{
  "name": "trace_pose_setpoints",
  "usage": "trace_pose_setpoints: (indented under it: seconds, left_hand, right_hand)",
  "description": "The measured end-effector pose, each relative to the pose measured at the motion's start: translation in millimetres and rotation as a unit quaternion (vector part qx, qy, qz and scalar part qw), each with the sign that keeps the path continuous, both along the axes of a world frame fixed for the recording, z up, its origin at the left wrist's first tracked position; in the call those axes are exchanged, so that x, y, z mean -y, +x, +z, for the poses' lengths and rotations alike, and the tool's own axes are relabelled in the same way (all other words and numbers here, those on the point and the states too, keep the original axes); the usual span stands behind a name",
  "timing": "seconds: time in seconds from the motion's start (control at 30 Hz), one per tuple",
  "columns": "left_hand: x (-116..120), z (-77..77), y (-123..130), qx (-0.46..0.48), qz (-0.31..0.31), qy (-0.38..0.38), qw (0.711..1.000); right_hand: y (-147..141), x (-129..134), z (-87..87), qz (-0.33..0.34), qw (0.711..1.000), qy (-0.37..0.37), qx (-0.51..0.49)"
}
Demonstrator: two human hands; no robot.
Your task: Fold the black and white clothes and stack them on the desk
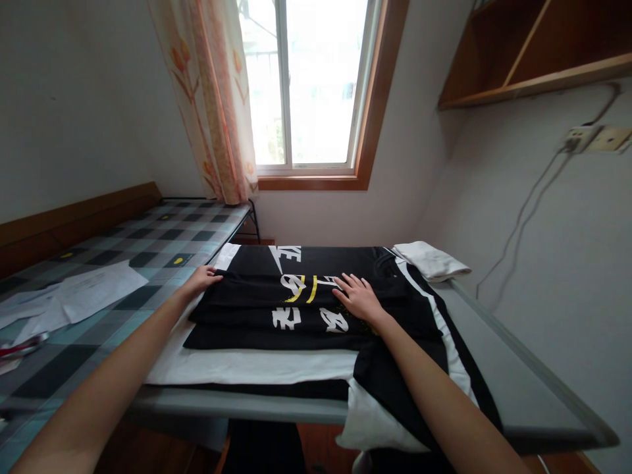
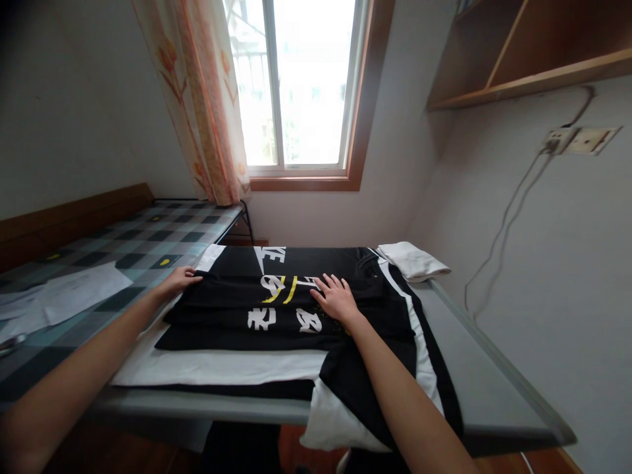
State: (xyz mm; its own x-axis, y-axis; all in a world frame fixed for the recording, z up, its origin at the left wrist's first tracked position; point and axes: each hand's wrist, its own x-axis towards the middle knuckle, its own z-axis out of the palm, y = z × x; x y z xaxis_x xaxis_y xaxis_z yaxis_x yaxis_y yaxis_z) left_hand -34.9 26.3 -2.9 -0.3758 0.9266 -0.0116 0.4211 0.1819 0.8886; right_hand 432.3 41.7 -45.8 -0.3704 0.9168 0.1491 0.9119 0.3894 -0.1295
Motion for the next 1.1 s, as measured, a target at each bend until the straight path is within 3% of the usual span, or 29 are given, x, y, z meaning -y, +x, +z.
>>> trace_pose_setpoints:
  seconds: [0.3, 0.4, 0.47, 0.57, 0.63, 0.73, 0.8, 0.87, 1.0, 1.1]
  left_hand:
    - [-8.5, -12.2, -6.8, -0.010, 0.026, -0.005, 1.000]
    - [-12.0, -14.0, -10.7, -0.139, 0.039, -0.051, 0.988]
    - [-12.9, -12.4, -10.4, -0.276, 0.051, -0.055, 0.958]
    - [-10.5, -8.3, 1.5, -0.417, 0.040, 0.014, 0.908]
    - [-6.2, -7.7, 18.7, -0.452, -0.026, 0.079, 0.888]
    - [3.3, -14.1, 51.9, -0.472, -0.196, 0.148, 0.847]
    - [9.1, -22.3, 70.0, -0.476, -0.301, 0.128, 0.816]
    - [11.6, -30.6, 77.6, -0.485, -0.340, 0.070, 0.803]
    - [3.9, -39.4, 56.1, -0.493, -0.246, -0.027, 0.834]
    - [-5.1, -38.2, 26.4, -0.493, -0.174, -0.049, 0.851]
  right_hand:
    - [-1.9, 2.7, 3.6, -0.005, 1.000, -0.009, 0.005]
    - [-3.8, 5.4, 7.3, -0.013, 1.000, -0.013, 0.014]
    - [-4.6, 6.6, 8.8, -0.015, 1.000, -0.013, 0.016]
    - [-5.2, 7.2, 9.2, -0.016, 1.000, -0.014, 0.015]
    - [-5.3, 7.0, 8.9, -0.017, 1.000, -0.015, 0.015]
    - [-5.3, 7.0, 8.8, -0.017, 1.000, -0.015, 0.015]
    - [-5.3, 7.5, 9.3, -0.018, 1.000, -0.017, 0.016]
    - [-4.9, 8.1, 10.0, -0.019, 0.999, -0.023, 0.018]
    - [0.6, 7.0, 10.2, -0.034, 0.998, -0.038, 0.026]
    - [13.1, 3.7, 9.5, -0.059, 0.996, -0.056, 0.035]
